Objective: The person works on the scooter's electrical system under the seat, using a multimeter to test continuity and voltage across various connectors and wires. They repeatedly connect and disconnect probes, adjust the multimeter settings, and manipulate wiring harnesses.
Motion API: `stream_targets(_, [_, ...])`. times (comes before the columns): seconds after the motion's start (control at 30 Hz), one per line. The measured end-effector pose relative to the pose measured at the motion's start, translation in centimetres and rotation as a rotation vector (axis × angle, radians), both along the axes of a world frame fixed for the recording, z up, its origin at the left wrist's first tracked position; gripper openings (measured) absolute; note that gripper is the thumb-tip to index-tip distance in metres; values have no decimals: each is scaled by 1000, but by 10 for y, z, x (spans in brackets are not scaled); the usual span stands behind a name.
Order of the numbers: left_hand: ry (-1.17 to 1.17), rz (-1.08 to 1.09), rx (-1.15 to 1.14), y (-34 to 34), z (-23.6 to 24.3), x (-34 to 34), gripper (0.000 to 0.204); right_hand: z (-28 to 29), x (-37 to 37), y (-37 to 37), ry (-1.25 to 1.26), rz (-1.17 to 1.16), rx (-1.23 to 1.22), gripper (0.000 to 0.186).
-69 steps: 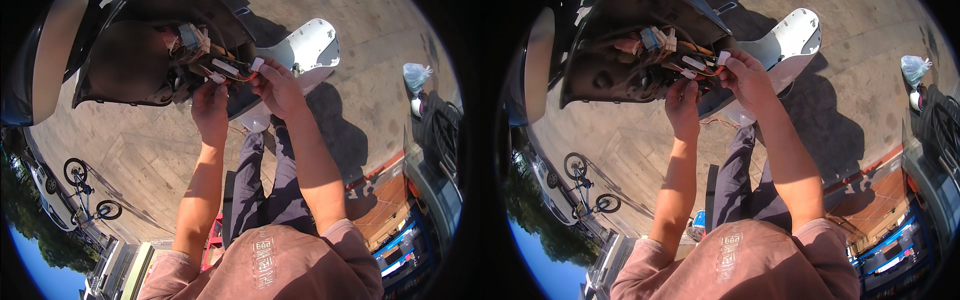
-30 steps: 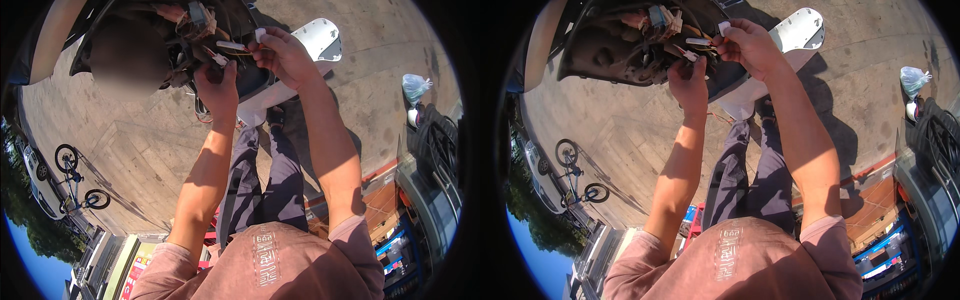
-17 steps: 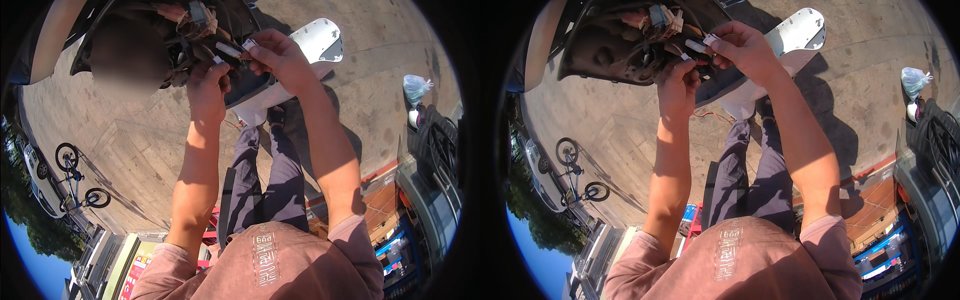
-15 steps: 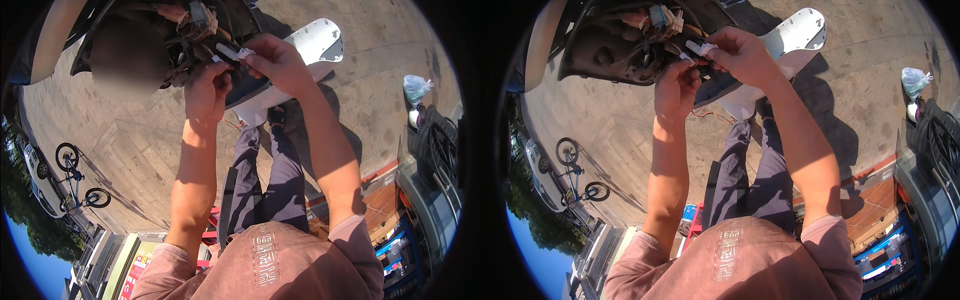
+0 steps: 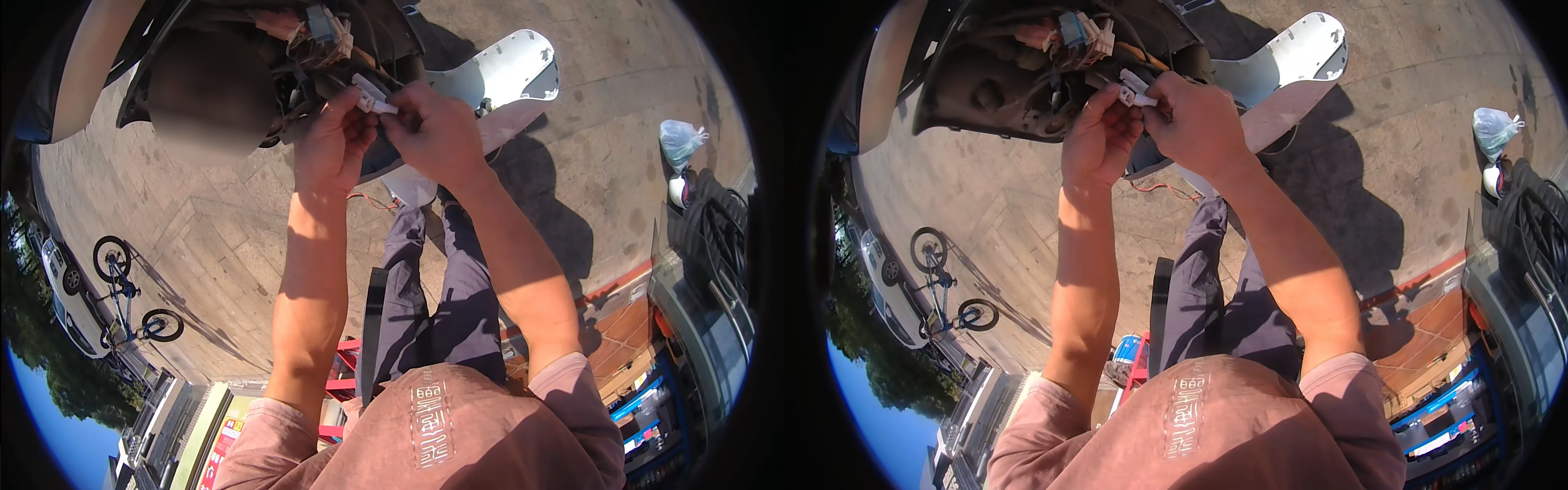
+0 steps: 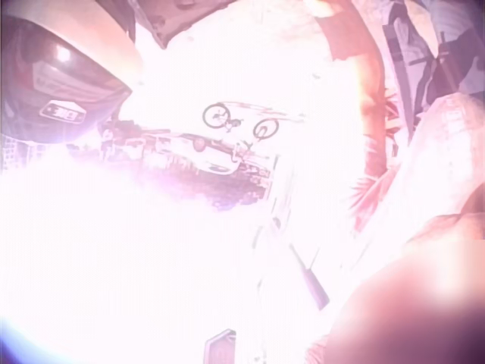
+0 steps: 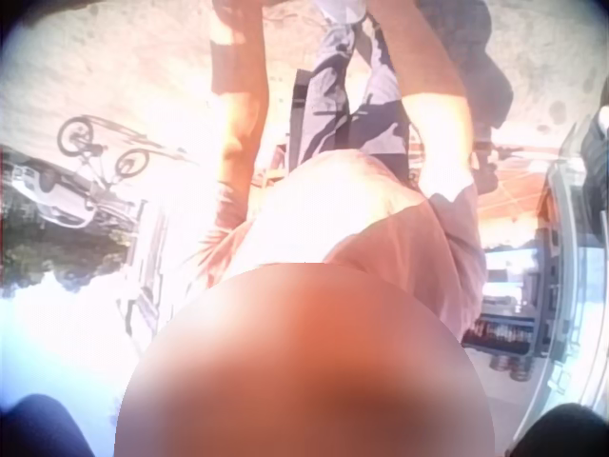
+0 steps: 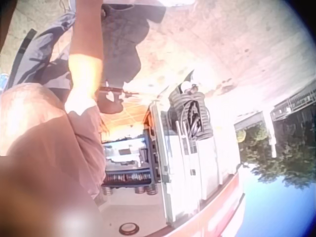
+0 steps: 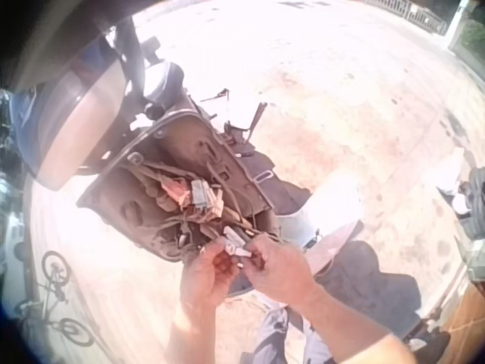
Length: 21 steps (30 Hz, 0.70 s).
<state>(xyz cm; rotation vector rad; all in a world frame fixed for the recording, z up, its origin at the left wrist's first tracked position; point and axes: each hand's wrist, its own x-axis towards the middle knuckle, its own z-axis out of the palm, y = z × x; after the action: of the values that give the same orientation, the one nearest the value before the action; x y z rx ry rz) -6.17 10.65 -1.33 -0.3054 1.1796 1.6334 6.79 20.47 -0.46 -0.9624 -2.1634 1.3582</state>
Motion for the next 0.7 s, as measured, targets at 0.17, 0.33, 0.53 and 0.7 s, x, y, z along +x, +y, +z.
stream_targets(0.17, [68,15,18,-1,-3,2,13,0,-4,-3,-18,-27,21,18])
stream_targets(0.33, [49,75,31,2,-4,4,10,-1,-4,-3,-19,-44,-13,18])
stream_targets(0.53, [-8,93,63,1,-4,2,11,0,-2,0,1,-34,-60,18])
stream_targets(0.7, [23,76,54,1,-4,0,12,1,-1,1,2,-21,-58,18])
